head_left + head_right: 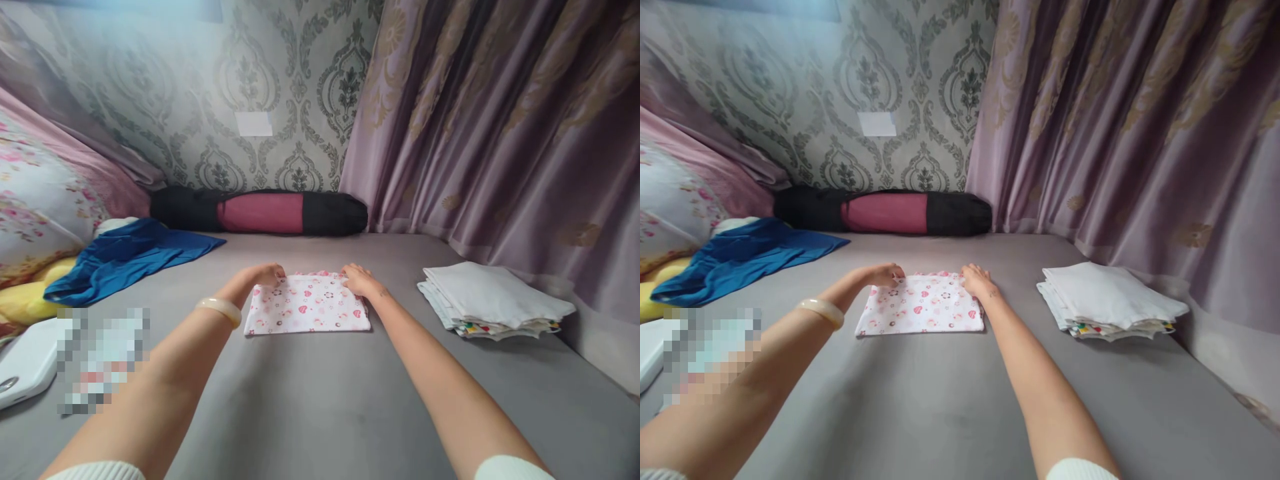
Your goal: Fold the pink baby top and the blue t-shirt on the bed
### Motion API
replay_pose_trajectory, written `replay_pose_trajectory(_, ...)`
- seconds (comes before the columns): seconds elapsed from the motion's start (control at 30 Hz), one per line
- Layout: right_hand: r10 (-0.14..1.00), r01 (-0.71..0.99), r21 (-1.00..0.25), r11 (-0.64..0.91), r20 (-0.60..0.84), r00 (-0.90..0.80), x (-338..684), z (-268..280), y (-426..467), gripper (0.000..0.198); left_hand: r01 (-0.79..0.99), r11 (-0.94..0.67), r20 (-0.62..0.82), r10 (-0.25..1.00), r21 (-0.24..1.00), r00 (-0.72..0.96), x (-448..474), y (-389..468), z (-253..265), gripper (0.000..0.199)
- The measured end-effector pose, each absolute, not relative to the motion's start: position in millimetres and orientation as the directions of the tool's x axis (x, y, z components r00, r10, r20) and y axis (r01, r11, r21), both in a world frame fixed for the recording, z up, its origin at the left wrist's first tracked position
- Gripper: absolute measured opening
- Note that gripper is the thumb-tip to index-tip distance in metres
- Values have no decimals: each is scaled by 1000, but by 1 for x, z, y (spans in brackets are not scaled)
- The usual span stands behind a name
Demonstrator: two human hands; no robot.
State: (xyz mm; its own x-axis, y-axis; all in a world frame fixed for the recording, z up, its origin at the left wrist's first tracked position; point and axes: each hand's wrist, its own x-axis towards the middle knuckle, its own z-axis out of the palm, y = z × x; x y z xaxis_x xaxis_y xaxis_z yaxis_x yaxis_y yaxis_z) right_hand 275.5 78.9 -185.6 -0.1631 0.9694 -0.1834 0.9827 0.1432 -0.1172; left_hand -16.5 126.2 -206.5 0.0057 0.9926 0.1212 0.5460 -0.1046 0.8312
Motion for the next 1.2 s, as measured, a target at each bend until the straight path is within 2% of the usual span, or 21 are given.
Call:
replay_pose_trajectory(0.07,961,985,-116,125,-234,-149,277,-180,86,42,637,-67,-6,994,768,112,-18,132,-203,11)
replay_pose_trajectory(0.17,942,986,-116,117,-302,-147,277,-173,92,43,773,-72,-174,957,630,231,-20,137,-199,23)
replay_pose_trajectory(0.23,933,987,-112,115,-329,-146,276,-170,94,43,830,-90,-241,935,551,262,-20,141,-197,27)
replay_pose_trajectory(0.33,928,989,-96,111,-345,-137,275,-168,97,41,885,-115,-310,910,452,276,-19,145,-197,23)
replay_pose_trajectory(0.47,939,990,-72,118,-318,-134,272,-169,97,34,919,-150,-344,895,364,282,-20,145,-198,22)
replay_pose_trajectory(0.67,954,981,-77,176,-231,-189,269,-170,84,30,951,-168,-345,904,261,254,-17,124,-191,51)
replay_pose_trajectory(0.8,958,974,-111,199,-189,-217,274,-167,71,29,962,-209,-349,901,173,259,-10,107,-179,44)
replay_pose_trajectory(0.9,958,964,-156,215,-158,-239,283,-156,64,33,960,-244,-340,899,137,277,-10,98,-165,38)
replay_pose_trajectory(1.03,943,935,-229,270,-134,-305,296,-131,58,30,933,-322,-357,862,159,358,-17,94,-137,36)
replay_pose_trajectory(1.2,878,843,-418,340,-181,-443,309,-101,60,20,864,-450,-386,773,227,504,-26,90,-94,36)
